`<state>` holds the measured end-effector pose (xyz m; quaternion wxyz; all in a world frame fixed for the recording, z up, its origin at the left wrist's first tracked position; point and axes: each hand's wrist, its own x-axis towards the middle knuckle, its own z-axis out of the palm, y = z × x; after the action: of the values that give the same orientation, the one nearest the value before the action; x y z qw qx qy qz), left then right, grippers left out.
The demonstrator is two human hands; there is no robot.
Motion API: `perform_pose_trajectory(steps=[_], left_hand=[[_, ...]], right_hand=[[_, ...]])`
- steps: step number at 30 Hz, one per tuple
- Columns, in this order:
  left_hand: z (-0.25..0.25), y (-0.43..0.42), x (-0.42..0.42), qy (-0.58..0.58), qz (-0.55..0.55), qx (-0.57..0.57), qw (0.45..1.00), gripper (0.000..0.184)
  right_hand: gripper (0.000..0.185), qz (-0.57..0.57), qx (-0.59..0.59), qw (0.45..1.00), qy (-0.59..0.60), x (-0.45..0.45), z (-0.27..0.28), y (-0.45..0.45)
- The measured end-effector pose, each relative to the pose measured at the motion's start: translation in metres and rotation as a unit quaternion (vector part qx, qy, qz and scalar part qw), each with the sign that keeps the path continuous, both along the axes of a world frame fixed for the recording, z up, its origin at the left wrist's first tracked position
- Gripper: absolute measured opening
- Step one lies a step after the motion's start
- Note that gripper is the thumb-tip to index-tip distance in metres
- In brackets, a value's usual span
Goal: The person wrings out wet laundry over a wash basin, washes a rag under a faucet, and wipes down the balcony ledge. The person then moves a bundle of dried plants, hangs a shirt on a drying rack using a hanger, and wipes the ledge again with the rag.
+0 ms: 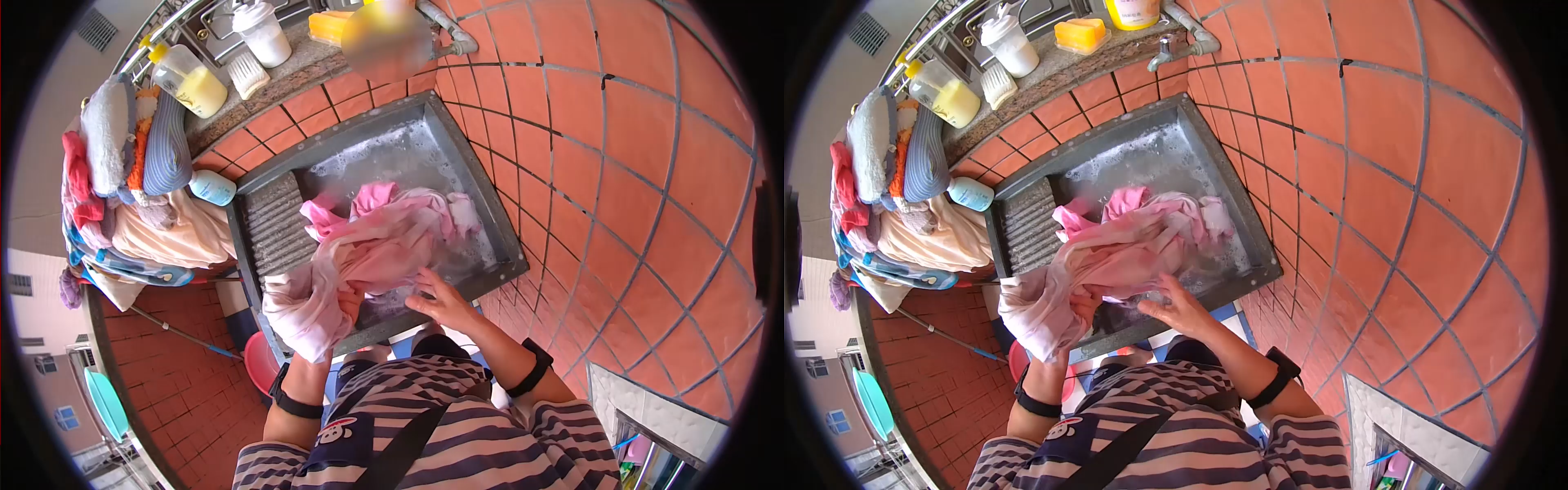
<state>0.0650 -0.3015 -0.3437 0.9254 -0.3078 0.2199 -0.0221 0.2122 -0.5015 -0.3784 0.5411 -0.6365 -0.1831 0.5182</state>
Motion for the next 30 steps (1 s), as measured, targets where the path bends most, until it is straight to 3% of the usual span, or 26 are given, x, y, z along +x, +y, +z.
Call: perform_pose_trajectory(steps=[2,3,4,5,6,7,9,10,12,16,19,26,30], left_hand=[[0.043,-0.002,0.005,0.023,0.0,0.086,0.996,0.043],[0.065,-0.005,0.008,0.033,0.001,0.129,0.991,0.043],[0.081,-0.005,0.011,0.042,0.002,0.172,0.984,0.043],[0.097,-0.007,0.008,0.054,0.011,0.22,0.974,0.042],[0.111,-0.008,-0.001,0.066,0.023,0.263,0.962,0.042],[0.126,-0.009,-0.009,0.082,0.035,0.305,0.948,0.041],[0.147,-0.006,-0.027,0.115,0.06,0.387,0.913,0.04],[0.156,-0.003,-0.038,0.135,0.073,0.433,0.888,0.04],[0.172,0.005,-0.063,0.182,0.107,0.535,0.818,0.039],[0.199,0.026,-0.106,0.277,0.172,0.689,0.647,0.037],[0.22,0.046,-0.132,0.314,0.199,0.749,0.548,0.036],[0.253,0.081,-0.176,0.352,0.228,0.809,0.411,0.033],[0.268,0.088,-0.2,0.387,0.227,0.819,0.358,0.032]], right_hand=[[0.116,-0.094,-0.067,0.95,0.291,0.011,-0.053,-0.023],[0.116,-0.096,-0.056,0.949,0.294,0.008,-0.074,-0.021],[0.121,-0.187,-0.041,0.858,0.477,0.005,-0.092,-0.017],[0.126,-0.264,-0.026,0.723,0.638,0.004,-0.1,-0.012],[0.129,-0.28,-0.048,0.706,0.649,-0.001,-0.1,0.004],[0.129,-0.276,-0.04,0.704,0.653,-0.006,-0.104,0.017],[0.128,-0.094,0.282,0.76,0.578,-0.014,-0.104,0.044],[0.114,-0.142,0.317,0.758,0.553,-0.015,-0.095,0.056],[0.11,-0.153,0.363,0.742,0.543,-0.018,-0.065,0.083],[0.103,-0.143,0.405,0.744,0.512,-0.017,0.0,0.13],[0.098,-0.131,0.428,0.766,0.461,-0.007,0.051,0.151],[0.086,-0.077,0.435,0.824,0.355,-0.006,0.16,0.186],[0.079,-0.047,0.41,0.849,0.331,-0.025,0.182,0.211]])
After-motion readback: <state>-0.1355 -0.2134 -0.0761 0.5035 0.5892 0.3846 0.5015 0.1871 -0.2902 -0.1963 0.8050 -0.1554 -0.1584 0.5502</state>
